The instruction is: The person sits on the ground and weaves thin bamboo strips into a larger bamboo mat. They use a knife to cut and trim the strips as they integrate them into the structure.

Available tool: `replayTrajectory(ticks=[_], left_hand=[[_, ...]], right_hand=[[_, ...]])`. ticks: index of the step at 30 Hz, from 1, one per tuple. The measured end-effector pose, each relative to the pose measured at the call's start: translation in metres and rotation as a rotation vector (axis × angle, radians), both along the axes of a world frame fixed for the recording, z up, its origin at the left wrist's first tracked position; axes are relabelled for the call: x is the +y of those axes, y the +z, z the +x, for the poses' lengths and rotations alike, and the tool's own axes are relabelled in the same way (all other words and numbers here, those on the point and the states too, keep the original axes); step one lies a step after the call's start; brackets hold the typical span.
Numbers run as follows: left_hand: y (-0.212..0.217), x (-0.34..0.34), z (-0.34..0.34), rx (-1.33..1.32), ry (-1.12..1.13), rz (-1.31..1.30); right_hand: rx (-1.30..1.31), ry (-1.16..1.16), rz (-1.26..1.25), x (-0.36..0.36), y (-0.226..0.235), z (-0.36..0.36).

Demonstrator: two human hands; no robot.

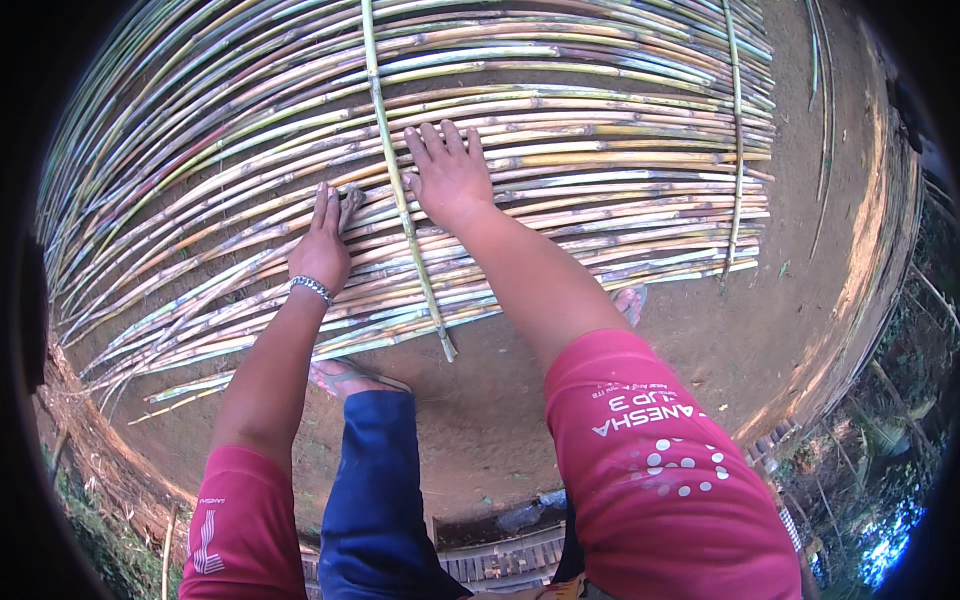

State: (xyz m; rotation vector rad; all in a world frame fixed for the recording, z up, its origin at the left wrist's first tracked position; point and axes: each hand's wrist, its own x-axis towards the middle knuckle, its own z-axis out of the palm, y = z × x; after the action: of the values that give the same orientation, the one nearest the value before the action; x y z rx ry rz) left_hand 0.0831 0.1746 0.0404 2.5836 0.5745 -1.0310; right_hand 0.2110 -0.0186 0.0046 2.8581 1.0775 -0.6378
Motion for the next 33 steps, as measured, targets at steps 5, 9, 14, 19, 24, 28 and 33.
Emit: replayTrajectory(ticks=[5, 9, 14, 19, 24, 28, 33], left_hand=[[0.0, 0.009, -0.014, -0.149, -0.002, -0.021], [0.004, 0.021, -0.002, -0.219, 0.05, 0.033], [0.005, 0.021, 0.022, 0.058, -0.072, 0.075], [0.011, 0.019, 0.02, 0.103, -0.043, 0.016], [0.012, 0.022, 0.019, 0.098, -0.094, 0.024], [0.017, 0.017, 0.027, 0.175, -0.157, 0.049], [0.008, 0.017, 0.006, 0.085, -0.201, 0.015]], right_hand=[[0.088, -0.005, -0.07, -0.008, 0.002, -0.008], [0.104, -0.039, -0.071, -0.004, -0.001, -0.013], [0.095, -0.033, -0.073, -0.005, -0.003, -0.015], [0.188, -0.016, -0.152, 0.001, 0.005, -0.009], [0.175, -0.004, -0.15, 0.002, 0.004, -0.006], [0.25, -0.014, -0.162, 0.003, 0.009, 0.001], [0.344, -0.005, -0.129, 0.002, 0.018, 0.009]])
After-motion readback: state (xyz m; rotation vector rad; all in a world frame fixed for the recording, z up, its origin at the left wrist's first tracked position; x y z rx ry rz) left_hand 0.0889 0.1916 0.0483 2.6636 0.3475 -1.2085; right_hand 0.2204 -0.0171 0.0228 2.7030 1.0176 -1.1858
